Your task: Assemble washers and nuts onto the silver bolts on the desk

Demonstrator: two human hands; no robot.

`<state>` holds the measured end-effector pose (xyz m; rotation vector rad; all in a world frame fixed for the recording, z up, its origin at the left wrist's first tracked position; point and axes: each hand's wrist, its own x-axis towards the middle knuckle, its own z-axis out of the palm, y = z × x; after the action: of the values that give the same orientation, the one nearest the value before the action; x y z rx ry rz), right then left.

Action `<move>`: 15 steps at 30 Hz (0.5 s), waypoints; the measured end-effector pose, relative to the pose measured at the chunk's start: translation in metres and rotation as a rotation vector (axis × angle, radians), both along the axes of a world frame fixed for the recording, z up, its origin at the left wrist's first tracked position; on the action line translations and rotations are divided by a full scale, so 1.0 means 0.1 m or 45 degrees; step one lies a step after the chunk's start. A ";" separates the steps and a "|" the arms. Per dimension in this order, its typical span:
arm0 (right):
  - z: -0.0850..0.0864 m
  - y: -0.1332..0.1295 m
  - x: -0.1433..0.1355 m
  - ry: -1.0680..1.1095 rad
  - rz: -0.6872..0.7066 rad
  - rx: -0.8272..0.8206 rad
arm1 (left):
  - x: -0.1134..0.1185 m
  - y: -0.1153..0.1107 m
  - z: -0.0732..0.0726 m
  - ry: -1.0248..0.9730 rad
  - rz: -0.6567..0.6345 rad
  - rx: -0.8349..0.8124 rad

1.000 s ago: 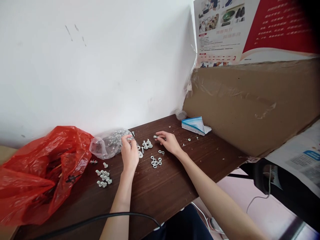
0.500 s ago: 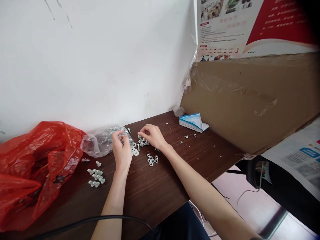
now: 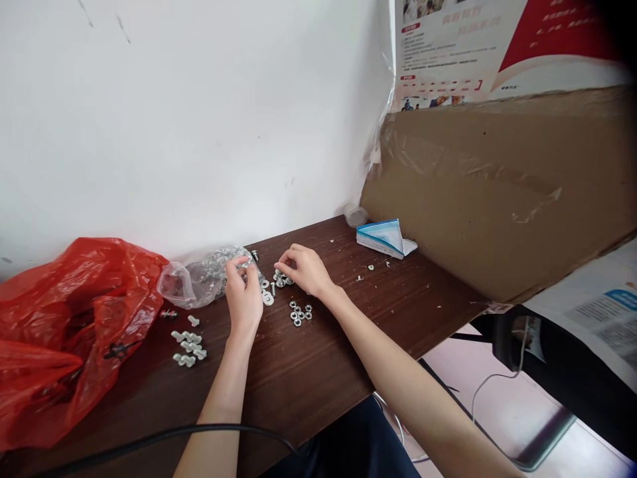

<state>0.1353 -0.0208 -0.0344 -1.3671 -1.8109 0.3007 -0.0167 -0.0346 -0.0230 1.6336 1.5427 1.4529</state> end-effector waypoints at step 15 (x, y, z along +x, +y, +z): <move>-0.02 0.01 0.02 -0.029 0.000 -0.056 | 0.00 0.04 -0.08 0.063 0.012 0.068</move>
<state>0.1371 -0.0200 -0.0369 -1.4062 -1.8331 0.3277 -0.0168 -0.0302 -0.0305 1.7072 1.5529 1.4813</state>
